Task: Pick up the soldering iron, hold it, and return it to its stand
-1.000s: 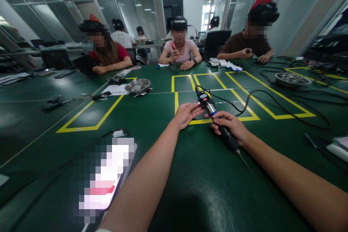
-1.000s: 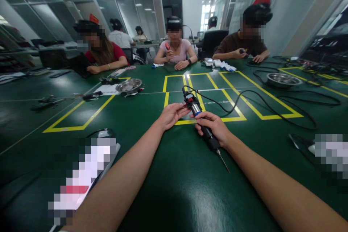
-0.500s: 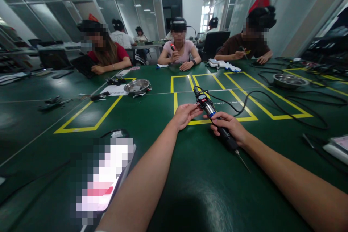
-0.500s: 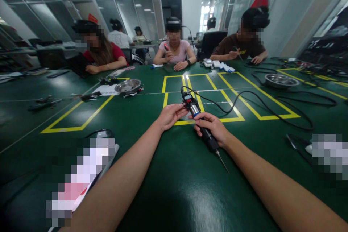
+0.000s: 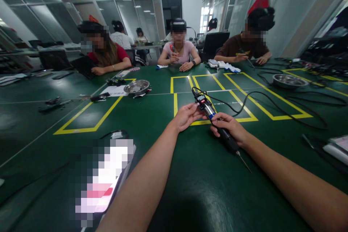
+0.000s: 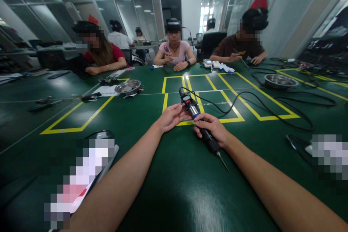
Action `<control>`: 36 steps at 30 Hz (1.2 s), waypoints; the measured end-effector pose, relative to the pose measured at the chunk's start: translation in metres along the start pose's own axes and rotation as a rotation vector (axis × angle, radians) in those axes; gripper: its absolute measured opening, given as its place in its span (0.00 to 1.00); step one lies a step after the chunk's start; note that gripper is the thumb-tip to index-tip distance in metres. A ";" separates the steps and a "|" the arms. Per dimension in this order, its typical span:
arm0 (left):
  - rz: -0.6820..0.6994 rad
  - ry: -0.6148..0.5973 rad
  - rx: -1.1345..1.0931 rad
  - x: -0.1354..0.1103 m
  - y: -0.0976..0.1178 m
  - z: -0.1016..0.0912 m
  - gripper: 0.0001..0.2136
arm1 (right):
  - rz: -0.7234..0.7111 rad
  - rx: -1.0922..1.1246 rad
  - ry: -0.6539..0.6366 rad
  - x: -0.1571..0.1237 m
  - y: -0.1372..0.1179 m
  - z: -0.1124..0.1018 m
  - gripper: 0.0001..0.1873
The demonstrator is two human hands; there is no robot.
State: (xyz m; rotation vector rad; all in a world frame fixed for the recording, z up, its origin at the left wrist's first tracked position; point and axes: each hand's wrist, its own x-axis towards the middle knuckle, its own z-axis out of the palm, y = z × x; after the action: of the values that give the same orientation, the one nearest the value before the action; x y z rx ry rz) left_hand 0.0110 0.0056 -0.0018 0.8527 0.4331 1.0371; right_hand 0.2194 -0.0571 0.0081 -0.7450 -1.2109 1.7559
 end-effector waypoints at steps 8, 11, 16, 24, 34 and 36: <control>-0.010 -0.055 -0.009 -0.001 -0.001 -0.001 0.12 | 0.027 -0.010 -0.032 0.000 0.001 -0.005 0.12; -0.013 -0.028 -0.011 0.000 -0.001 -0.002 0.11 | 0.026 -0.005 -0.044 -0.001 -0.002 -0.003 0.12; 0.006 -0.014 -0.010 0.000 0.000 -0.001 0.09 | 0.040 0.041 -0.034 -0.008 -0.015 0.001 0.17; 0.008 -0.015 -0.018 -0.001 0.001 0.000 0.08 | 0.118 -0.049 0.251 -0.001 -0.016 0.002 0.18; 0.024 -0.047 -0.014 -0.002 0.000 0.001 0.08 | 0.262 -0.137 -0.010 0.010 -0.016 0.013 0.22; 0.024 -0.054 -0.010 -0.001 0.000 0.001 0.08 | 0.243 -0.131 -0.008 0.009 -0.016 0.012 0.22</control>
State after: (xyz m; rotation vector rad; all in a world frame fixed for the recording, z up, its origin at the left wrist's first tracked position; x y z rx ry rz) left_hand 0.0106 0.0041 -0.0011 0.8764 0.3727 1.0350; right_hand 0.2099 -0.0517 0.0271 -0.9981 -1.2948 1.8886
